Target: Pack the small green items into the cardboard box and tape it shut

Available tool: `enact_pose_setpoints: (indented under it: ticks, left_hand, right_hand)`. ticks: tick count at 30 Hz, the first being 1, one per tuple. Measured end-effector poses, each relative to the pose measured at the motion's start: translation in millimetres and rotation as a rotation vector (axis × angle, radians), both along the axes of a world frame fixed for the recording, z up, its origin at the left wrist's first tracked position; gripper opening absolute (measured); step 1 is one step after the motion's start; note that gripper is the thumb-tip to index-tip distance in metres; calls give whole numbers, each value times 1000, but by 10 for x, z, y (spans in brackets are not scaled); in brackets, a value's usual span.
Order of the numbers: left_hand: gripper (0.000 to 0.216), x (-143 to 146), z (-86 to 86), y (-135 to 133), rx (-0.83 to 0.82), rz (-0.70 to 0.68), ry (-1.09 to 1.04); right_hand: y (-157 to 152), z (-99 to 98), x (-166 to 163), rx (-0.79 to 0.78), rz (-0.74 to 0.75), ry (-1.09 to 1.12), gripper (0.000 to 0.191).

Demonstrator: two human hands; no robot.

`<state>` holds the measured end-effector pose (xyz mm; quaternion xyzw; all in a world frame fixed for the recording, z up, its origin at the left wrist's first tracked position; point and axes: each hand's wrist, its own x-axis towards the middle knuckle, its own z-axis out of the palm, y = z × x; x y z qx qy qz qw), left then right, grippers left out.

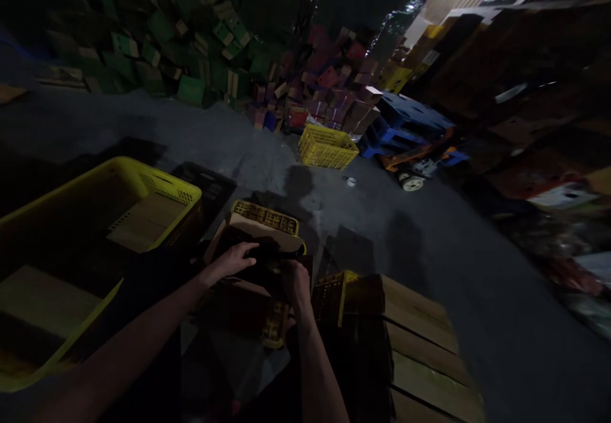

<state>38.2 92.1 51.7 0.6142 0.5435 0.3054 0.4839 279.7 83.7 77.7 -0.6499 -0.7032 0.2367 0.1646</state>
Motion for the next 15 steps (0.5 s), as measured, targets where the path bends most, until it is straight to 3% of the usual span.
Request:
enact_pose_setpoints:
  ticks: [5, 12, 15]
  left_hand:
    - [85, 39, 110, -24, -140, 42, -336]
    - [61, 42, 327, -94, -273, -38, -586]
    - [58, 72, 341, -118, -298, 47, -632]
  right_hand:
    - [45, 147, 9, -4, -60, 496, 24]
    - [21, 202, -10, 55, -103, 786, 22]
    - [38, 157, 14, 61, -148, 833, 31]
